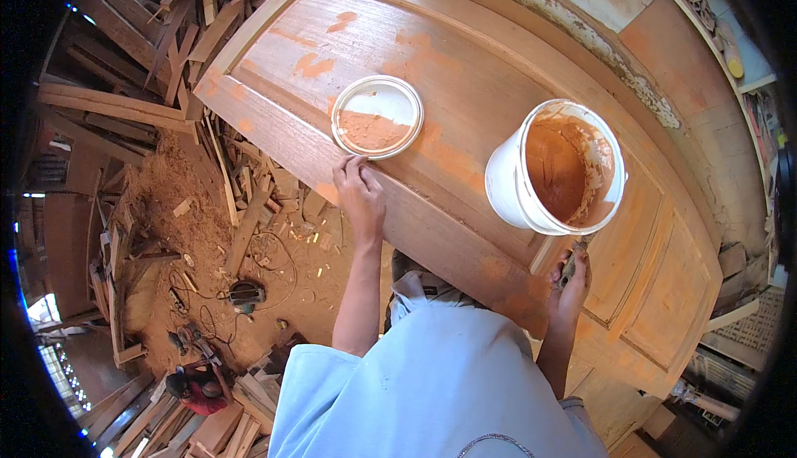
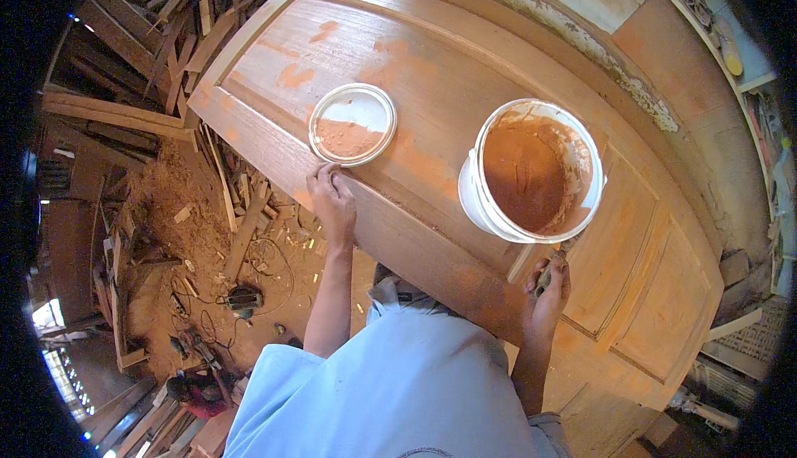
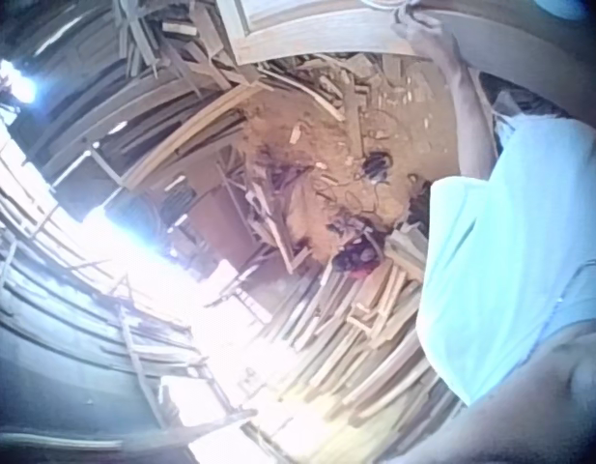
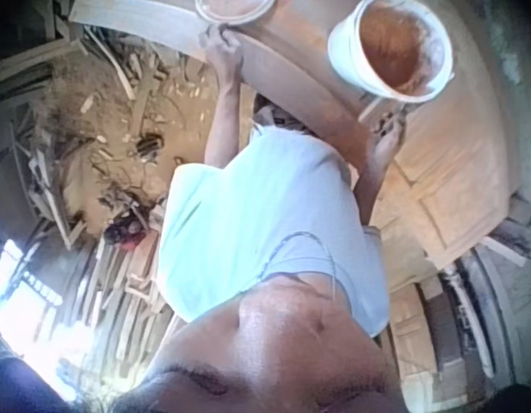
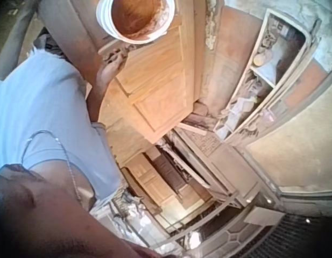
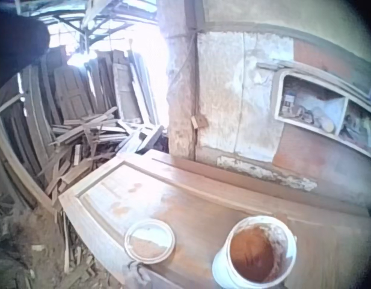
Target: The person applies a reddish-brown wood finish to a large wooden cabinet door using a brush. They dip the brush into a white bucket of finish and spread it across the door's surface, including the recessed panels and raised frames. The person also uses their hands to wipe and smooth the finish on the wood.
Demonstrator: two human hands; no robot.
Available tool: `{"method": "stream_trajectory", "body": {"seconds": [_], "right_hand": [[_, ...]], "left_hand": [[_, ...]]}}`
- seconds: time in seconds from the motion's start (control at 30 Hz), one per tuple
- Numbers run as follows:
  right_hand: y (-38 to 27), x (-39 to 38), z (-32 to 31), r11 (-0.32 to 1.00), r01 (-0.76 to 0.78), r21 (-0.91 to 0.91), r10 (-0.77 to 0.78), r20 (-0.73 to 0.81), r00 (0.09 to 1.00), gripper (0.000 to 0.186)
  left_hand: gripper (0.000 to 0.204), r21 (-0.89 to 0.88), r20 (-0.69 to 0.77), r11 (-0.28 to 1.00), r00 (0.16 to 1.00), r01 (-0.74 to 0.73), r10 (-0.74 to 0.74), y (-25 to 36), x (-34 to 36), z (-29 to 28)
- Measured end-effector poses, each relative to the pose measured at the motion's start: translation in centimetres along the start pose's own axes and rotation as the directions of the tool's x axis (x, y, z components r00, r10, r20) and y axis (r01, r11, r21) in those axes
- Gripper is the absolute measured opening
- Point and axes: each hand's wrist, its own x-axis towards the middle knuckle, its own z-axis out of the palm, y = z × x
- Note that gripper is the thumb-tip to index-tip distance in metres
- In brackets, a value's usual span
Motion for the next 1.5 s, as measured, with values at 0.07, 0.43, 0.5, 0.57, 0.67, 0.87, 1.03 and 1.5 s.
{"method": "stream_trajectory", "body": {"seconds": [0.07,0.43,0.5,0.57,0.67,0.87,1.03,1.5], "right_hand": [[-0.2,-0.5,0.0,1.0,-0.025,-0.009,0.025,-0.009,1.0,0.03],[0.5,-1.3,-3.3,0.999,-0.037,-0.024,0.034,-0.114,0.993,0.029],[0.2,-1.6,-3.8,0.999,-0.023,-0.025,0.02,-0.12,0.993,0.029],[0.4,-2.0,-3.8,0.999,-0.023,-0.049,0.017,-0.132,0.991,0.03],[0.3,-2.2,-4.0,0.988,-0.018,-0.156,-0.007,-0.158,0.987,0.031],[2.0,-1.6,-5.8,0.503,0.305,-0.808,-0.416,0.083,0.905,0.029],[2.3,-2.1,-7.5,0.365,0.297,-0.882,-0.531,0.065,0.845,0.03],[-2.6,-5.5,-25.3,0.448,0.093,-0.889,-0.563,-0.2,0.802,0.044]], "left_hand": [[0.023,0.031,-0.012,0.999,0.999,0.045,-0.045,-0.2,-0.3,0.2],[0.066,0.229,0.308,0.935,0.932,-0.27,0.194,0.9,-0.4,0.3],[0.065,0.233,0.32,0.932,0.927,-0.278,0.197,0.9,-0.5,0.5],[0.063,0.27,0.343,0.917,0.919,-0.292,0.192,0.4,-0.5,0.3],[0.058,0.311,0.385,0.895,0.903,-0.32,0.189,0.0,-0.1,0.7],[0.046,0.175,0.366,0.938,0.904,-0.299,0.22,0.8,0.4,0.5],[0.052,0.219,0.402,0.896,0.873,-0.385,0.277,-1.3,0.6,1.7],[0.038,-0.387,-0.125,0.74,0.826,-0.55,0.549,11.7,-16.9,1.3]]}}
